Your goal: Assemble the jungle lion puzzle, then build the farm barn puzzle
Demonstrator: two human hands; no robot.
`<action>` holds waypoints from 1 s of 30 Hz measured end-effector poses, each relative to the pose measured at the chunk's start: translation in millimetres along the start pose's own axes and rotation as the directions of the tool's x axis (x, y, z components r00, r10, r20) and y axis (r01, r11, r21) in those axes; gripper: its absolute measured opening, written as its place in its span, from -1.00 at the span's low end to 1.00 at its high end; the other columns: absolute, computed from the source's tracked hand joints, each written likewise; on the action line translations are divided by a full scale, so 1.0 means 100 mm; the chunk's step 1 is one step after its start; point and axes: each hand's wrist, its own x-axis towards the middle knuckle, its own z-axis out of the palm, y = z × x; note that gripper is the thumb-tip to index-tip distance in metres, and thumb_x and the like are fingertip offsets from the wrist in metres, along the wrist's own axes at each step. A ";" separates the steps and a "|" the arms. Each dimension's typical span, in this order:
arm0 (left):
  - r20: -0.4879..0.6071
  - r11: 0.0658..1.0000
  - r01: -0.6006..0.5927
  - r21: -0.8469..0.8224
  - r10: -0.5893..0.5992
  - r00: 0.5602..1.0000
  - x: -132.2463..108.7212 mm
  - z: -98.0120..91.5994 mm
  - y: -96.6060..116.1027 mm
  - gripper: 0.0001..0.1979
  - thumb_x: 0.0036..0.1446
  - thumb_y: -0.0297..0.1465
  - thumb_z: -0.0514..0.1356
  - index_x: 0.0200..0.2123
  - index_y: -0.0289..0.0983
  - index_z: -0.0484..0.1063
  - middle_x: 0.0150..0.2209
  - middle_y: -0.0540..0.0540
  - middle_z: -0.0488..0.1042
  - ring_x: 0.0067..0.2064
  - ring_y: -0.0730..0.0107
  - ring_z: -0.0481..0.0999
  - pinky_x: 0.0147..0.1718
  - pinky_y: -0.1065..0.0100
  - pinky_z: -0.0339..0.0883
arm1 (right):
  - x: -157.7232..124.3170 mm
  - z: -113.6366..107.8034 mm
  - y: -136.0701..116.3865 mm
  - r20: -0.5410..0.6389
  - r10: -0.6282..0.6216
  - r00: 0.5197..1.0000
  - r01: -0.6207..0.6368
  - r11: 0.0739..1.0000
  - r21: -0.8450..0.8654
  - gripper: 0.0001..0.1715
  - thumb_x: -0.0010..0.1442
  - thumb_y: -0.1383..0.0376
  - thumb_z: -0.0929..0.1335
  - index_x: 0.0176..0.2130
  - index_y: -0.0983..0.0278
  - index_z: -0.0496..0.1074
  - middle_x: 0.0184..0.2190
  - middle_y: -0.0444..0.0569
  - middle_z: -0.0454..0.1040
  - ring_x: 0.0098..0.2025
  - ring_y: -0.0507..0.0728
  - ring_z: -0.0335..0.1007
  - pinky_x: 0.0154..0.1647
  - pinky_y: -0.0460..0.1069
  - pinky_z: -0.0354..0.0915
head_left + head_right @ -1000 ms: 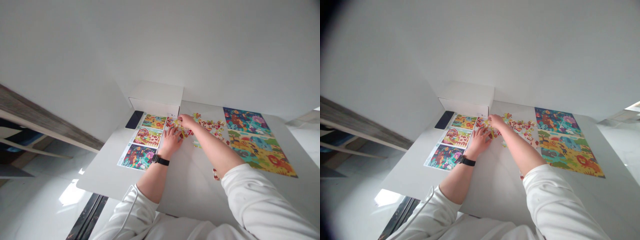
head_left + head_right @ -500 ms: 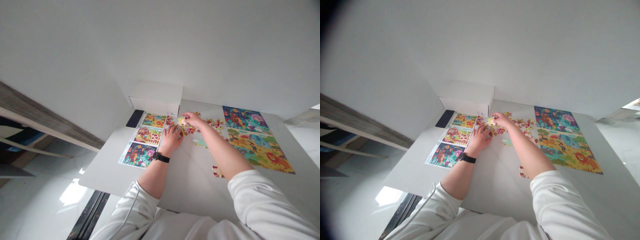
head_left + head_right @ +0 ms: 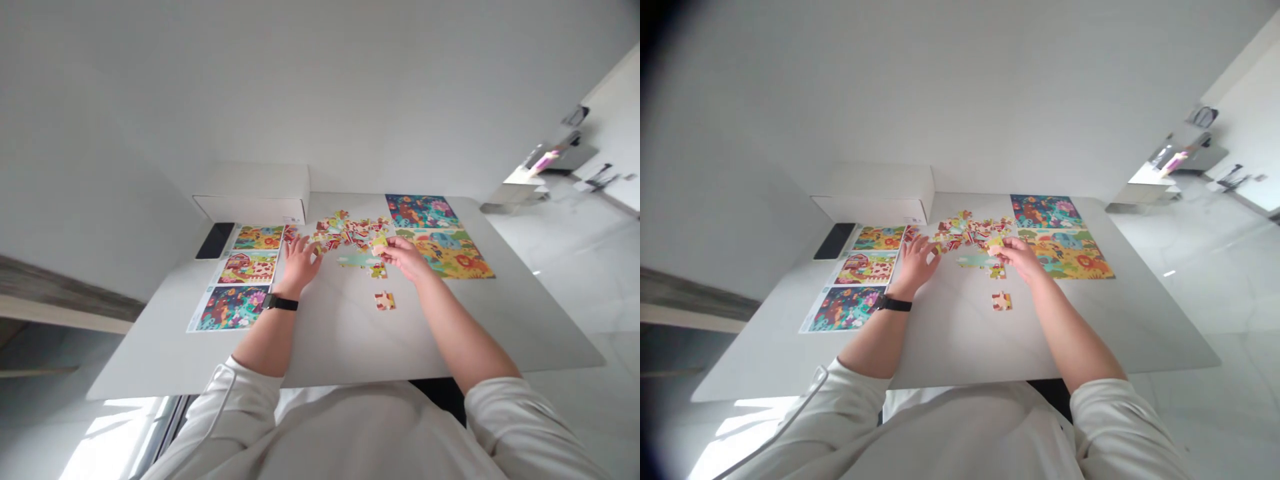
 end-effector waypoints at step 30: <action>0.143 0.924 0.178 -0.338 -0.137 0.980 -0.17 -0.22 0.12 -0.72 0.31 -0.47 0.19 0.04 -0.16 0.55 -0.11 -0.08 0.71 -0.17 0.28 0.68 -0.15 0.34 0.48 | -0.38 0.13 0.57 0.132 -0.300 0.945 0.328 0.845 -0.423 -0.45 0.36 -0.05 0.42 0.22 0.10 0.52 -0.18 -0.06 0.62 -0.17 0.19 0.59 -0.02 0.11 0.54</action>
